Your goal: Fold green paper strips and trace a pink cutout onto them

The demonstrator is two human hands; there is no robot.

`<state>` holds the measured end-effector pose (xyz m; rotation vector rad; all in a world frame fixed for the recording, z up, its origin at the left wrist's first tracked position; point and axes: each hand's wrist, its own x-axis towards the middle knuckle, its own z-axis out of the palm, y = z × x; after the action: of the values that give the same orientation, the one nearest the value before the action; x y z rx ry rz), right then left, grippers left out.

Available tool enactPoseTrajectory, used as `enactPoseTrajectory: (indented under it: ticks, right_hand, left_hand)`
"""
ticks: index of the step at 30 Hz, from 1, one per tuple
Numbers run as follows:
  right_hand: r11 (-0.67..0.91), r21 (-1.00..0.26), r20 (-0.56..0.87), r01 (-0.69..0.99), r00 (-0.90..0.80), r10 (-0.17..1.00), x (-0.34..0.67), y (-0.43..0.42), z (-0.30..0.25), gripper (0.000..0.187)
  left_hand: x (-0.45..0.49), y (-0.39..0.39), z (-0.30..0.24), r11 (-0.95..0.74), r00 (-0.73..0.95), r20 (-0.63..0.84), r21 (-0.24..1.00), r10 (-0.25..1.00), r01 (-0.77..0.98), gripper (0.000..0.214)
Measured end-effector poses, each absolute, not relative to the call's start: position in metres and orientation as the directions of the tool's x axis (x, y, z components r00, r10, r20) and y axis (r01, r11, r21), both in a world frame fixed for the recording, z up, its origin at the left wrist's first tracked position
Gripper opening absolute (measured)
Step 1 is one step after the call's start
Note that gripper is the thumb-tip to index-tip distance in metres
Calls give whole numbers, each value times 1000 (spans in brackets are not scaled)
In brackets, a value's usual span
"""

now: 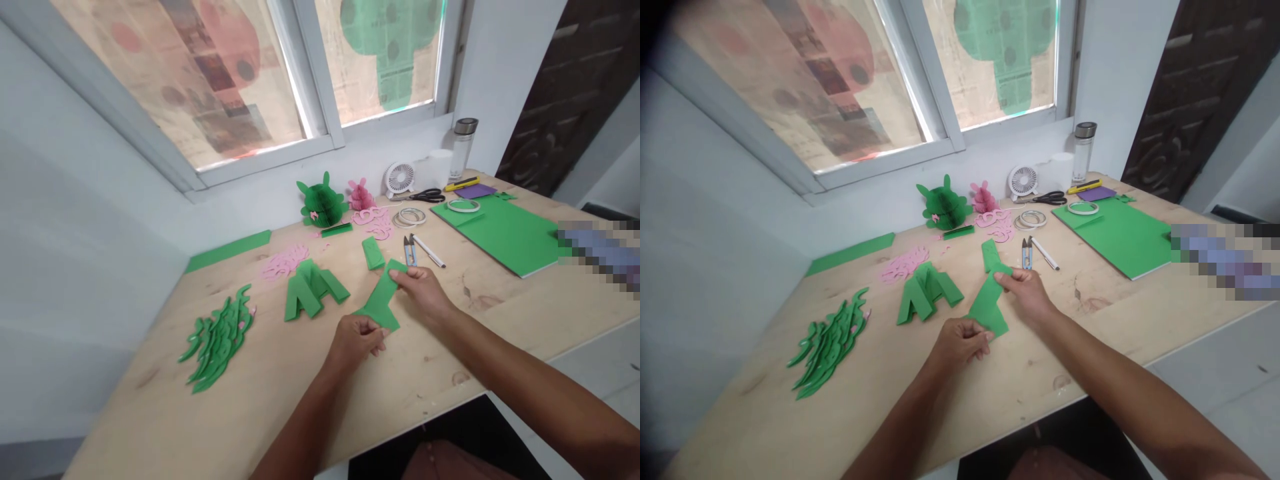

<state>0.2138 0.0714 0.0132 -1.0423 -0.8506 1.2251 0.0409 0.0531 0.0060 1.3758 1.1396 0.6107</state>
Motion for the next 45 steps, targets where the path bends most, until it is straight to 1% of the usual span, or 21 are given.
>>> enactPoseTrajectory:
  ticks: [4, 5, 8, 10, 13, 15, 20, 24, 28, 33, 40, 45]
  right_hand:
    - [35, -943, -31, -330, 193, 981, 219, 77, 9, 35]
    - [30, -943, -35, -332, 189, 981, 219, 77, 9, 35]
    - [14, -940, -46, -341, 168, 985, 216, 75, 8, 33]
    - [4, -937, -48, -350, 141, 989, 212, 72, 7, 33]
    - [-22, -932, -50, -362, 68, 996, 205, 68, 7, 33]
    - [-50, -928, -52, -368, -4, 999, 200, 64, 7, 32]
    - [-115, -920, -38, -374, -206, 978, 190, 58, 7, 34]
    - [-115, -925, -21, -361, -253, 967, 188, 57, 6, 32]
    - [-103, -924, -21, -369, -219, 975, 187, 59, 2, 34]
    - [-102, -922, -48, -373, -152, 987, 189, 60, 4, 36]
    - [-30, -950, -72, -312, 124, 990, 206, 69, 8, 33]
    - [24, -953, -58, -302, 260, 964, 221, 79, 8, 33]
  left_hand:
    - [33, 57, 9, 152, 351, -233, 958, 907, 244, 18]
    - [30, 58, 11, 144, 331, -217, 963, 918, 230, 20]
    - [26, 61, 17, 88, 247, -115, 989, 962, 119, 47]
    - [27, 61, 19, 73, 265, -87, 995, 960, 61, 53]
    - [35, 59, 16, 109, 351, -129, 991, 927, 77, 41]
    - [40, 57, 12, 121, 345, -150, 987, 927, 104, 33]
    - [43, 55, 8, 104, 257, -128, 989, 958, 103, 35]
    - [42, 55, 9, 92, 189, -106, 992, 976, 82, 39]
    - [43, 54, 10, 92, 159, -104, 993, 982, 79, 38]
    - [44, 53, 9, 103, 171, -117, 991, 978, 91, 33]
    - [47, 50, 9, 110, 206, -134, 986, 969, 124, 30]
    - [46, 49, 8, 123, 208, -149, 984, 967, 129, 27]
